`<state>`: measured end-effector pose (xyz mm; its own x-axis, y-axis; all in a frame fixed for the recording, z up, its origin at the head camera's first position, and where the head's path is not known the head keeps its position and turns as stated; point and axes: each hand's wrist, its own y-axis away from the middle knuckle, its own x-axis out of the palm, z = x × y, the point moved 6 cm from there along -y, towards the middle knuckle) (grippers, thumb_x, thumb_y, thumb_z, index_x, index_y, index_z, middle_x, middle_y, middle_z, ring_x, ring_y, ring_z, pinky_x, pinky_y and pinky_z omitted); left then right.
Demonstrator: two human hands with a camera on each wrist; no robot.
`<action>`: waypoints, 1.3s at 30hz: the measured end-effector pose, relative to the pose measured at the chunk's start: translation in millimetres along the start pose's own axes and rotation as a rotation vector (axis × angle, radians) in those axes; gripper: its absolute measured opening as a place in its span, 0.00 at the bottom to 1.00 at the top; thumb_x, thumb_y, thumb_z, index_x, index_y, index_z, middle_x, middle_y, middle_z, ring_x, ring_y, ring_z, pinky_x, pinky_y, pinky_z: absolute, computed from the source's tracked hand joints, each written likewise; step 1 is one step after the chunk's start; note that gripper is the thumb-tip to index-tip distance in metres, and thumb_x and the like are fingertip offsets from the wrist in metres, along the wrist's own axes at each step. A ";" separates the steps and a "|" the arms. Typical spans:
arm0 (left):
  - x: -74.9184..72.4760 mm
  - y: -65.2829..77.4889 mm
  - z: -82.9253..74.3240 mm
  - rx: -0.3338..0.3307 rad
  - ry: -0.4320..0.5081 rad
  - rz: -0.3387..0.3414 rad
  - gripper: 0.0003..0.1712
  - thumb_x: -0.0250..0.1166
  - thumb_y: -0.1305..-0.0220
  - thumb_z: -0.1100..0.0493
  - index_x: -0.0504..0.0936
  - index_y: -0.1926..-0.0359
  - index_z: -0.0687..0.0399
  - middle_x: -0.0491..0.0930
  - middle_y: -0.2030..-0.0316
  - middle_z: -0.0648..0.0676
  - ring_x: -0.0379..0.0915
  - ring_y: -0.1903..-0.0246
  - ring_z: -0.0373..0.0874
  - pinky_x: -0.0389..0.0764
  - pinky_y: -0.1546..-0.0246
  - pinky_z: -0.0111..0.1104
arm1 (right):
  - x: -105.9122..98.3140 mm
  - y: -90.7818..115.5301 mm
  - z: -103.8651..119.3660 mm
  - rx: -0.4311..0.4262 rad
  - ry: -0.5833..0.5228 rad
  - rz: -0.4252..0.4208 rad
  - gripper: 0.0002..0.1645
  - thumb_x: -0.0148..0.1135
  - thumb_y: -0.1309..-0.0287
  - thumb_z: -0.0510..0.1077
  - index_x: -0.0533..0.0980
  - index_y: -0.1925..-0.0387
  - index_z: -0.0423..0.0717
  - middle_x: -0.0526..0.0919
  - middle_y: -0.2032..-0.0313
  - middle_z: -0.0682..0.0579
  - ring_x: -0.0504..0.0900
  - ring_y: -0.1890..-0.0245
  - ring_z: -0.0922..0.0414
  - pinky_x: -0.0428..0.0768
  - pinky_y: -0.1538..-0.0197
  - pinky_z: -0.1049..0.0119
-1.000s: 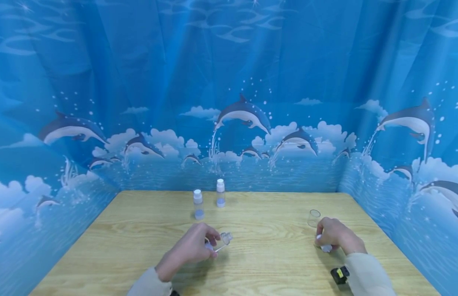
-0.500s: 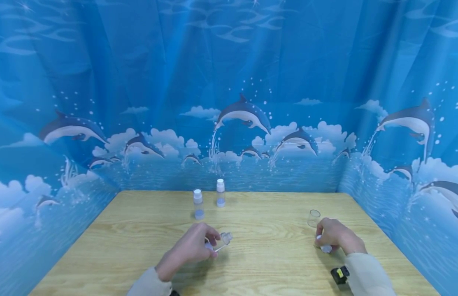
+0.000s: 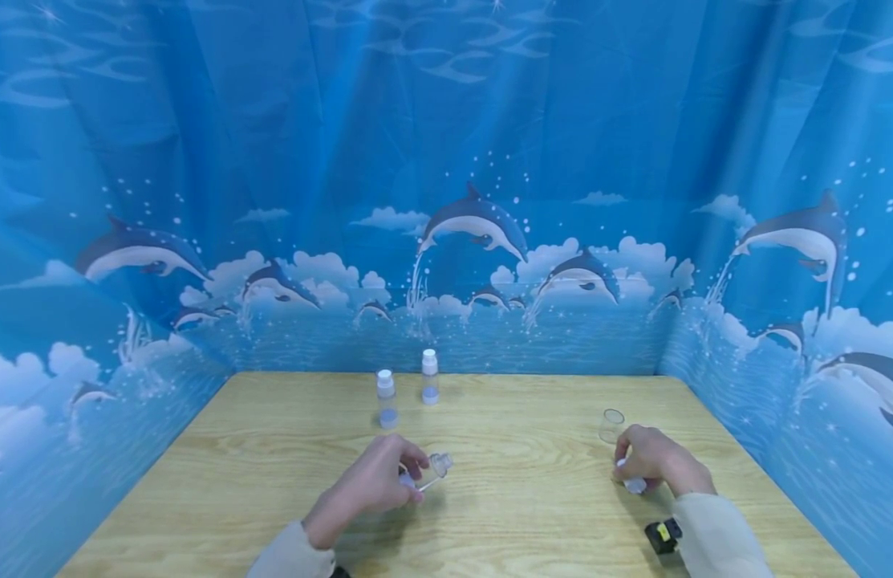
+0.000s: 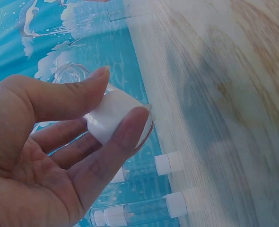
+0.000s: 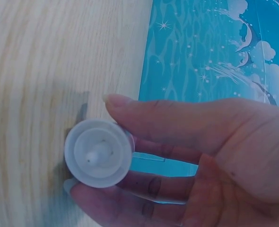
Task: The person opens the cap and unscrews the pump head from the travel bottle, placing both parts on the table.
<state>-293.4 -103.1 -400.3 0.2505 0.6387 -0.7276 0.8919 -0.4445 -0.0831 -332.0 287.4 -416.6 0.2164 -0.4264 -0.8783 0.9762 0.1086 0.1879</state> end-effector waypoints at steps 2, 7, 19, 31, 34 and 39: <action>0.3 0.1 0.5 -0.001 -0.003 0.000 0.23 0.79 0.57 0.71 0.88 0.54 0.65 0.88 0.69 0.53 0.83 0.67 0.46 0.84 0.67 0.31 | 0.0 0.1 0.0 -0.003 -0.001 0.002 0.10 0.74 0.46 0.38 0.78 0.67 0.42 0.81 0.68 0.45 0.82 0.71 0.54 0.85 0.71 0.63; 0.7 -0.3 0.9 0.003 -0.007 -0.001 0.23 0.79 0.57 0.70 0.88 0.55 0.65 0.87 0.69 0.52 0.83 0.66 0.46 0.84 0.67 0.31 | -0.6 0.2 0.4 -0.004 -0.001 0.004 0.09 0.73 0.46 0.38 0.79 0.67 0.42 0.81 0.68 0.45 0.83 0.72 0.54 0.85 0.71 0.63; 0.8 -0.6 1.6 -0.005 -0.008 -0.002 0.23 0.79 0.57 0.70 0.88 0.55 0.65 0.88 0.69 0.52 0.82 0.66 0.46 0.84 0.67 0.30 | -0.3 -0.6 -1.0 0.007 -0.005 0.013 0.09 0.72 0.43 0.40 0.80 0.65 0.41 0.81 0.68 0.45 0.83 0.71 0.54 0.87 0.70 0.61; 0.6 -0.6 1.7 -0.016 -0.005 0.000 0.23 0.79 0.56 0.71 0.88 0.54 0.64 0.87 0.68 0.52 0.82 0.67 0.44 0.83 0.68 0.30 | -0.2 0.2 -1.2 0.007 -0.005 0.012 0.07 0.72 0.44 0.38 0.80 0.66 0.42 0.81 0.67 0.45 0.82 0.71 0.53 0.86 0.70 0.61; 0.5 -0.7 1.5 -0.028 0.000 0.006 0.23 0.79 0.56 0.71 0.88 0.54 0.64 0.88 0.68 0.53 0.82 0.67 0.44 0.84 0.67 0.31 | 0.3 0.6 -0.6 0.003 0.001 0.012 0.07 0.72 0.44 0.37 0.80 0.66 0.42 0.81 0.67 0.45 0.82 0.70 0.53 0.86 0.70 0.61; 0.1 0.3 0.8 -0.022 -0.007 -0.006 0.23 0.79 0.57 0.71 0.88 0.54 0.64 0.88 0.67 0.54 0.82 0.67 0.44 0.84 0.67 0.31 | -0.1 0.9 0.3 0.001 0.003 0.011 0.07 0.72 0.45 0.37 0.80 0.66 0.42 0.81 0.67 0.46 0.82 0.71 0.54 0.86 0.70 0.61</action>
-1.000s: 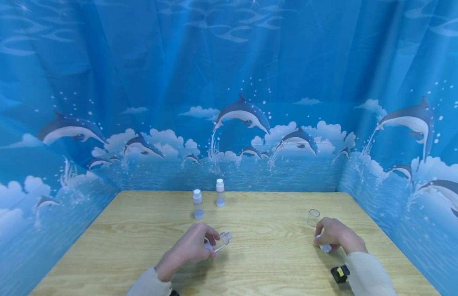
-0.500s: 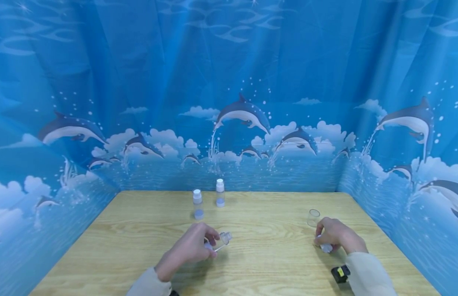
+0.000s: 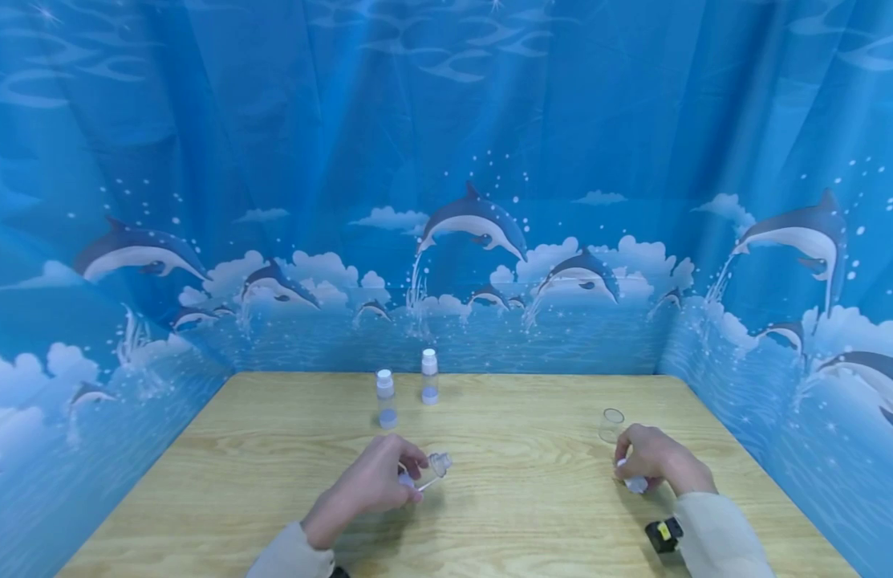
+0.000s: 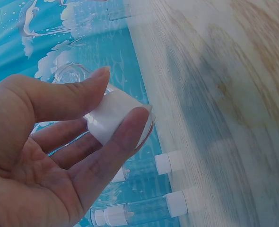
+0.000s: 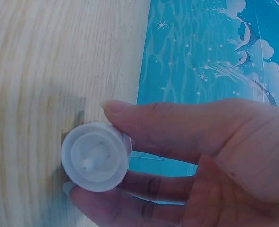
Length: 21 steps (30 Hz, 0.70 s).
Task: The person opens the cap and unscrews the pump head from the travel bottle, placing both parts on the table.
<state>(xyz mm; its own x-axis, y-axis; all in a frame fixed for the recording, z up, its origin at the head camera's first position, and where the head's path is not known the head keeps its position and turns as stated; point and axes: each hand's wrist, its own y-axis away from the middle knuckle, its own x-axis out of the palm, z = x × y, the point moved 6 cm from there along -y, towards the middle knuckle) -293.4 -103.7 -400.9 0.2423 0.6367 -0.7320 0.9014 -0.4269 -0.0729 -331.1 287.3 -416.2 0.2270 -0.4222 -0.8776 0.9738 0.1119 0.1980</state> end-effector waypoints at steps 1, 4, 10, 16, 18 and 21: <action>-0.1 0.3 -0.2 0.002 -0.001 -0.003 0.23 0.79 0.57 0.71 0.88 0.54 0.64 0.88 0.67 0.54 0.81 0.67 0.44 0.84 0.67 0.30 | -0.1 0.1 0.0 0.001 0.000 0.000 0.07 0.72 0.45 0.37 0.80 0.66 0.42 0.81 0.67 0.46 0.82 0.71 0.54 0.86 0.70 0.61; -0.3 0.4 -0.5 0.006 0.000 -0.007 0.24 0.79 0.58 0.71 0.88 0.54 0.64 0.88 0.67 0.55 0.81 0.67 0.45 0.84 0.68 0.30 | -0.2 0.2 0.1 0.003 -0.005 0.005 0.07 0.72 0.44 0.37 0.80 0.66 0.42 0.81 0.67 0.45 0.82 0.70 0.53 0.86 0.70 0.61; -0.4 0.0 -0.9 0.003 0.002 -0.003 0.24 0.79 0.57 0.71 0.88 0.54 0.65 0.88 0.67 0.55 0.82 0.67 0.45 0.84 0.67 0.31 | -0.5 0.3 0.6 0.007 -0.016 0.012 0.07 0.72 0.43 0.38 0.80 0.65 0.41 0.81 0.67 0.45 0.82 0.70 0.53 0.86 0.69 0.60; -0.4 -0.6 -1.0 -0.004 -0.002 0.002 0.23 0.79 0.57 0.70 0.88 0.54 0.64 0.88 0.67 0.54 0.82 0.66 0.45 0.85 0.66 0.33 | -0.9 0.8 0.7 0.008 -0.014 0.004 0.07 0.72 0.44 0.37 0.79 0.65 0.41 0.81 0.68 0.45 0.82 0.70 0.53 0.86 0.70 0.61; -0.3 -0.8 -0.9 -0.010 -0.001 0.005 0.23 0.79 0.57 0.70 0.88 0.54 0.65 0.88 0.67 0.54 0.82 0.66 0.45 0.85 0.66 0.33 | -0.8 0.7 0.4 0.009 -0.014 0.001 0.07 0.72 0.44 0.37 0.79 0.66 0.41 0.81 0.68 0.45 0.82 0.71 0.53 0.86 0.70 0.61; -0.3 -1.6 -0.4 -0.018 0.002 0.010 0.23 0.79 0.57 0.71 0.88 0.54 0.64 0.88 0.68 0.54 0.82 0.66 0.46 0.85 0.65 0.34 | -0.5 0.2 -0.3 0.013 -0.016 0.000 0.08 0.72 0.44 0.37 0.79 0.66 0.41 0.81 0.68 0.45 0.82 0.71 0.53 0.86 0.71 0.62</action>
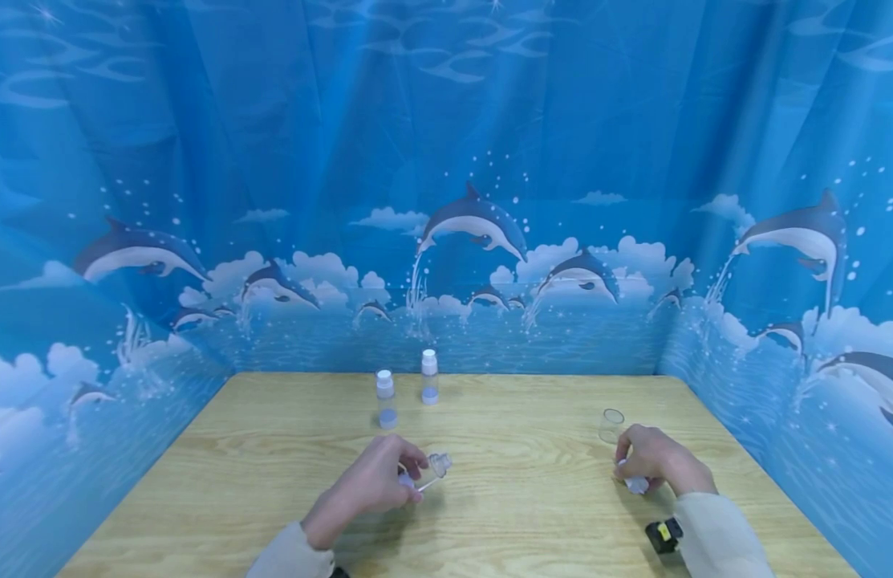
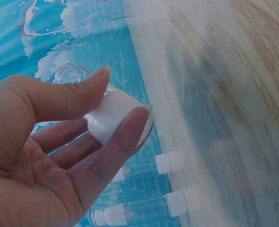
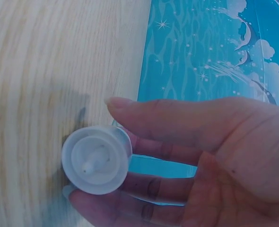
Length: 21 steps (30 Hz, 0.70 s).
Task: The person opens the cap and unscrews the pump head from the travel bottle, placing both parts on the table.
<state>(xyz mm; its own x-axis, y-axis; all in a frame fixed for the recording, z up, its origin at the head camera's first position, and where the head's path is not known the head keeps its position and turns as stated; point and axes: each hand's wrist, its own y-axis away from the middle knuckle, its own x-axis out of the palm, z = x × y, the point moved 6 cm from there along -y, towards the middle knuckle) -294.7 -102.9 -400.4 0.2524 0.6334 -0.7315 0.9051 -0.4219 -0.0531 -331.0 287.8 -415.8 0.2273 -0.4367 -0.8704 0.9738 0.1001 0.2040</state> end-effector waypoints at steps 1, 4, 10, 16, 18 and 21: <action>0.0 -0.2 0.2 -0.002 0.001 0.002 0.23 0.79 0.57 0.71 0.88 0.54 0.64 0.88 0.68 0.54 0.82 0.66 0.46 0.85 0.65 0.35 | 0.1 -0.2 -0.2 0.001 0.000 0.001 0.08 0.72 0.44 0.37 0.79 0.66 0.41 0.81 0.68 0.45 0.82 0.71 0.53 0.86 0.71 0.62; 0.0 -0.6 0.4 -0.003 -0.001 0.005 0.23 0.79 0.57 0.70 0.88 0.54 0.64 0.88 0.68 0.53 0.82 0.66 0.45 0.85 0.65 0.35 | 0.8 -0.5 -1.2 0.002 0.002 -0.001 0.08 0.72 0.44 0.38 0.79 0.66 0.41 0.81 0.68 0.45 0.82 0.70 0.53 0.86 0.71 0.62; 0.2 -0.5 0.5 -0.001 0.005 0.010 0.23 0.79 0.56 0.71 0.88 0.54 0.64 0.88 0.68 0.52 0.83 0.66 0.46 0.85 0.66 0.34 | 0.9 -1.2 -1.9 0.009 0.001 0.000 0.07 0.72 0.45 0.37 0.79 0.67 0.42 0.81 0.68 0.45 0.82 0.70 0.53 0.85 0.71 0.62; 0.2 0.1 -0.5 0.005 -0.002 0.003 0.23 0.79 0.57 0.71 0.88 0.54 0.64 0.88 0.68 0.53 0.83 0.66 0.46 0.85 0.66 0.34 | 0.7 -0.8 -1.0 0.000 0.009 -0.008 0.08 0.72 0.46 0.36 0.79 0.67 0.41 0.80 0.68 0.45 0.82 0.71 0.53 0.85 0.71 0.62; 0.1 0.3 -0.7 0.006 -0.002 0.002 0.23 0.79 0.57 0.71 0.88 0.54 0.64 0.88 0.68 0.52 0.83 0.66 0.46 0.85 0.65 0.34 | 1.0 -0.7 -0.9 -0.004 0.010 -0.009 0.08 0.72 0.46 0.36 0.79 0.67 0.41 0.81 0.68 0.45 0.82 0.71 0.53 0.86 0.71 0.62; -0.3 0.9 -1.0 0.009 -0.004 -0.001 0.23 0.79 0.57 0.71 0.88 0.54 0.64 0.88 0.69 0.52 0.83 0.66 0.46 0.85 0.66 0.34 | 1.2 -0.8 -0.6 -0.005 0.010 -0.007 0.07 0.72 0.46 0.36 0.79 0.67 0.41 0.81 0.68 0.45 0.82 0.71 0.53 0.86 0.70 0.61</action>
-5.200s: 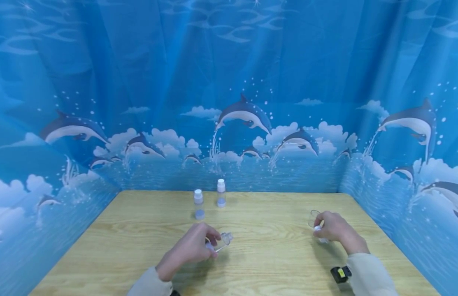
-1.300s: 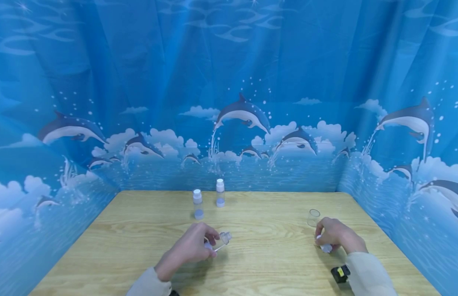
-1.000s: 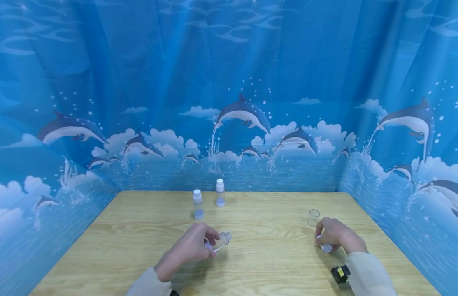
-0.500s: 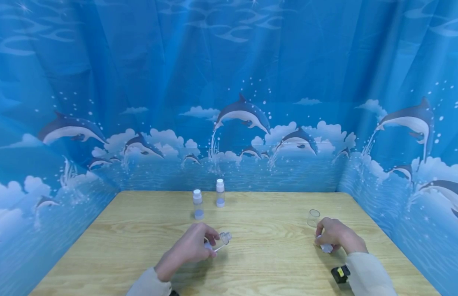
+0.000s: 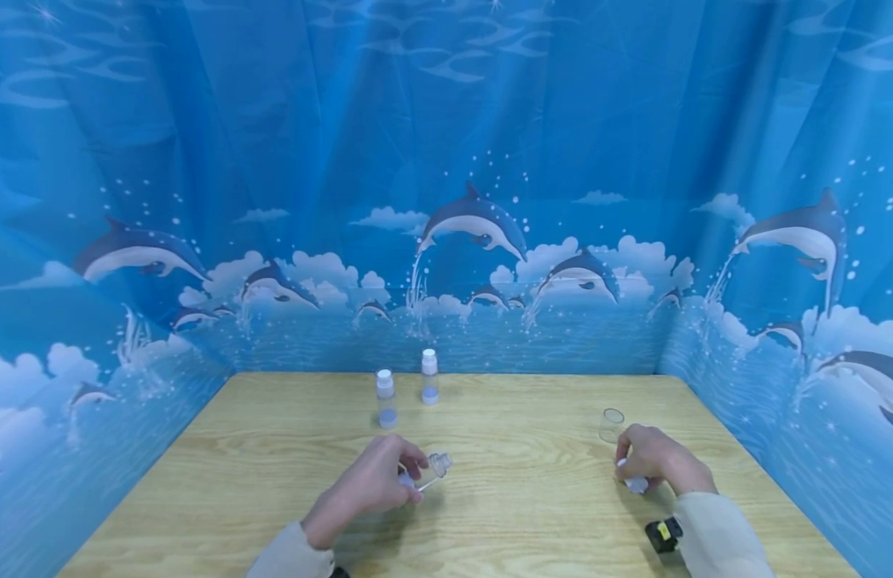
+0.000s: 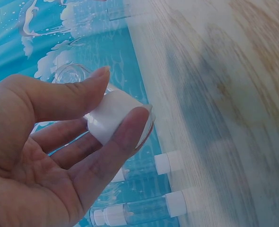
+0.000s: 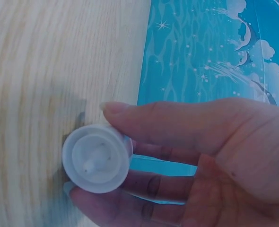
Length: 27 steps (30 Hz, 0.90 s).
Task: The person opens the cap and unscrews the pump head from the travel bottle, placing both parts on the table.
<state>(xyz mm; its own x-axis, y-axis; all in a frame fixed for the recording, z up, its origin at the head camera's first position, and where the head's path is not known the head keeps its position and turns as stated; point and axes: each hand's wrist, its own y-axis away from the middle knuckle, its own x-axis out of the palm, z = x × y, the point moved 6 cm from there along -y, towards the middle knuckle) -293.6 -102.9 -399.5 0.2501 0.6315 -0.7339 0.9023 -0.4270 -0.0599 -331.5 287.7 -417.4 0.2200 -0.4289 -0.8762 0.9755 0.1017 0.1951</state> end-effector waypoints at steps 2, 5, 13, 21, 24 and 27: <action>-0.2 0.4 -0.3 0.005 0.000 -0.005 0.23 0.79 0.57 0.71 0.88 0.54 0.64 0.88 0.69 0.53 0.82 0.66 0.46 0.85 0.66 0.33 | 0.2 -0.3 -0.2 0.003 0.002 0.002 0.07 0.72 0.46 0.36 0.79 0.67 0.41 0.81 0.68 0.46 0.82 0.71 0.53 0.86 0.70 0.61; -0.2 0.7 -0.7 0.012 -0.001 -0.012 0.24 0.79 0.58 0.71 0.88 0.55 0.65 0.88 0.69 0.53 0.82 0.67 0.46 0.84 0.66 0.33 | 0.0 -0.5 0.2 0.008 0.005 0.005 0.07 0.72 0.46 0.36 0.79 0.67 0.42 0.81 0.68 0.46 0.82 0.71 0.53 0.85 0.70 0.62; 0.4 -0.9 1.1 -0.016 0.002 -0.005 0.24 0.79 0.58 0.71 0.88 0.55 0.64 0.88 0.68 0.54 0.83 0.66 0.46 0.86 0.64 0.36 | -0.1 0.3 2.5 -0.006 -0.001 0.011 0.07 0.72 0.45 0.36 0.79 0.67 0.42 0.81 0.68 0.46 0.82 0.71 0.54 0.85 0.70 0.61; 0.7 0.4 0.6 0.000 0.007 -0.016 0.24 0.79 0.59 0.71 0.88 0.55 0.65 0.88 0.68 0.55 0.82 0.67 0.46 0.85 0.65 0.35 | -1.1 1.1 3.5 -0.008 -0.004 0.009 0.07 0.71 0.45 0.37 0.78 0.68 0.41 0.80 0.69 0.46 0.82 0.71 0.53 0.85 0.70 0.61; 0.7 0.7 0.7 0.000 0.010 -0.018 0.24 0.79 0.59 0.71 0.88 0.55 0.65 0.88 0.68 0.55 0.82 0.67 0.46 0.85 0.65 0.34 | -1.2 1.4 3.9 -0.007 -0.005 0.011 0.07 0.71 0.45 0.37 0.78 0.68 0.41 0.80 0.69 0.46 0.82 0.71 0.53 0.86 0.71 0.62; 0.9 0.5 0.9 -0.001 0.010 -0.016 0.24 0.79 0.59 0.71 0.88 0.55 0.65 0.88 0.68 0.55 0.82 0.67 0.46 0.85 0.65 0.34 | -1.3 1.4 3.7 -0.007 -0.004 0.012 0.08 0.72 0.45 0.37 0.78 0.68 0.41 0.80 0.68 0.46 0.82 0.71 0.54 0.86 0.70 0.62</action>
<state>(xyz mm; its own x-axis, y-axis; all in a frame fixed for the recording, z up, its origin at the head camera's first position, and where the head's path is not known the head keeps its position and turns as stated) -293.3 -103.1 -400.8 0.2396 0.6447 -0.7260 0.9065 -0.4162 -0.0704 -330.4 285.1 -414.3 0.2317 -0.4309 -0.8721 0.9727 0.1128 0.2027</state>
